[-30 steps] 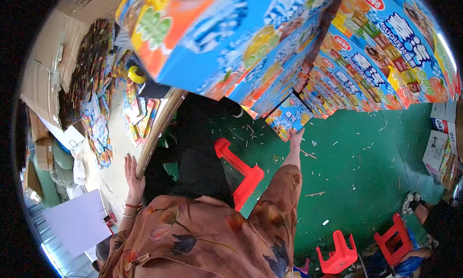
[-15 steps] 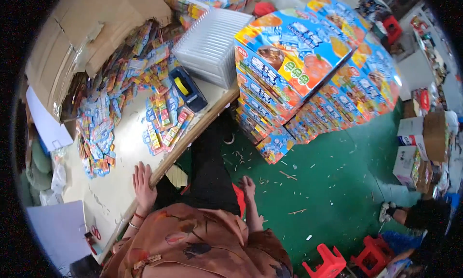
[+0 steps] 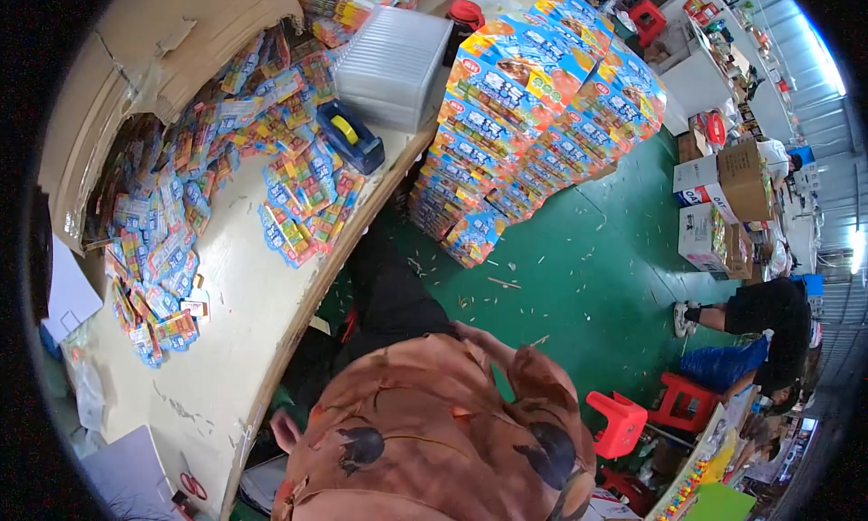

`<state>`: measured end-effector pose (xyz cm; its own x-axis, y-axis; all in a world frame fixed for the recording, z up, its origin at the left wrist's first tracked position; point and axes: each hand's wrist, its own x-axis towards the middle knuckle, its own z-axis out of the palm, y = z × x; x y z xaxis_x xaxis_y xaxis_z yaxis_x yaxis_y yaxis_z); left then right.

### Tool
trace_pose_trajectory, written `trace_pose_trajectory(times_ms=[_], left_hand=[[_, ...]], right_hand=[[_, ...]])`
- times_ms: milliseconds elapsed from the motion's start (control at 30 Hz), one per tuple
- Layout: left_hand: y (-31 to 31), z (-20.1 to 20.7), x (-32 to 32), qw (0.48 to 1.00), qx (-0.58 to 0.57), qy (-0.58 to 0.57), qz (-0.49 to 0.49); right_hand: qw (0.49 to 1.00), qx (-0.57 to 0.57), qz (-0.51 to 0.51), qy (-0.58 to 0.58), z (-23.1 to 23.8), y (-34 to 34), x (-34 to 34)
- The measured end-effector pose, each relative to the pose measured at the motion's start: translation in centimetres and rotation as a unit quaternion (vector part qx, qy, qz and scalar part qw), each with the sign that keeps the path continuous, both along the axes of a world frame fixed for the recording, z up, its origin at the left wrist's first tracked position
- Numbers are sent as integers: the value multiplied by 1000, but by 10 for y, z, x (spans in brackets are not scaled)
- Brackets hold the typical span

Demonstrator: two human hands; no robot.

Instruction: Packing small snack packets into a display box at a factory workbench.

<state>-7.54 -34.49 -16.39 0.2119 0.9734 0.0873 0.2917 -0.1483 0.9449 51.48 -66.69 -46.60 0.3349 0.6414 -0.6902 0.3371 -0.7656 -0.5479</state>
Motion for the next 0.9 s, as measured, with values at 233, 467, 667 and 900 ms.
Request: trace_pose_trajectory(times_ms=[233, 467, 667, 900], left_hand=[[-69, -19, -84, 976, -98, 126, 147], [-69, 5, -77, 958, -145, 155, 194], [53, 9, -40, 954, -157, 194, 164], [55, 49, -14, 936, -220, 231, 146]], right_hand=[[997, 24, -29, 61, -42, 28, -64], [998, 40, 18, 48, 38, -40, 21], [996, 77, -20, 50, 36, 82, -6], [995, 78, -38, 48, 66, 120, 13]])
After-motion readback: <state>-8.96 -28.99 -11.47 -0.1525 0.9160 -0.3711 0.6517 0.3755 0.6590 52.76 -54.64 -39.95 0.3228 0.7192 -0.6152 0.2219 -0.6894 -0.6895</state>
